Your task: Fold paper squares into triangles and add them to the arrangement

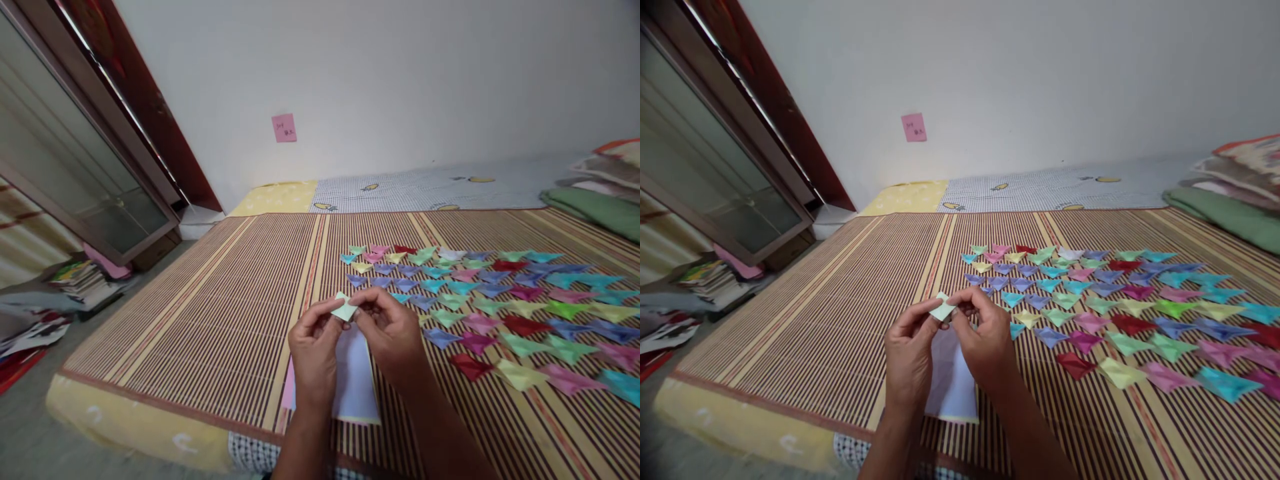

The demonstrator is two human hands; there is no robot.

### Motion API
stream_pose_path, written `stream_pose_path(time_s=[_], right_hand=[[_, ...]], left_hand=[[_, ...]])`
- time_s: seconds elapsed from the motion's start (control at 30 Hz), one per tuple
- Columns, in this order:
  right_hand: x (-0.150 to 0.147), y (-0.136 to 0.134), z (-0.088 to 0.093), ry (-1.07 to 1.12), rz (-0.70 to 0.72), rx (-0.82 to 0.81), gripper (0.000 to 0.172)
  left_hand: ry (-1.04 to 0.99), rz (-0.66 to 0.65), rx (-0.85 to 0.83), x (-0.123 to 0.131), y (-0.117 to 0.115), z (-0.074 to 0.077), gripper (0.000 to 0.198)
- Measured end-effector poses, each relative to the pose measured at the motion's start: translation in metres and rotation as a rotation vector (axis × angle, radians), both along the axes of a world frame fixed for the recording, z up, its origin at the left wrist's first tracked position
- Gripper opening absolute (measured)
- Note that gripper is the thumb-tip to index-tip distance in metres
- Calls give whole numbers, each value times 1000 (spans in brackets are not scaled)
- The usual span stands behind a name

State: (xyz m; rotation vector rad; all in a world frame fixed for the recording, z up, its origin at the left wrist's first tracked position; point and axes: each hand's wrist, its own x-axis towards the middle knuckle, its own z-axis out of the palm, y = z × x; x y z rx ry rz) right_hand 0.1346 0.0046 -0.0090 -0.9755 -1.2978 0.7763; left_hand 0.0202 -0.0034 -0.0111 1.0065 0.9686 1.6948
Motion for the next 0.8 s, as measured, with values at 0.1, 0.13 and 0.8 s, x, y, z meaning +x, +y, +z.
stream_pose_path(time_s=[0.1, 0.13, 0.8], right_hand=[[3, 0, 1, -109, -18, 65, 9], [4, 1, 3, -141, -17, 85, 11], [12, 7, -4, -96, 82, 153, 5]], left_hand=[[16, -1, -4, -3, 1, 0, 14], [27, -5, -4, -4, 1, 0, 14], [135, -30, 43, -14, 1, 2, 7]])
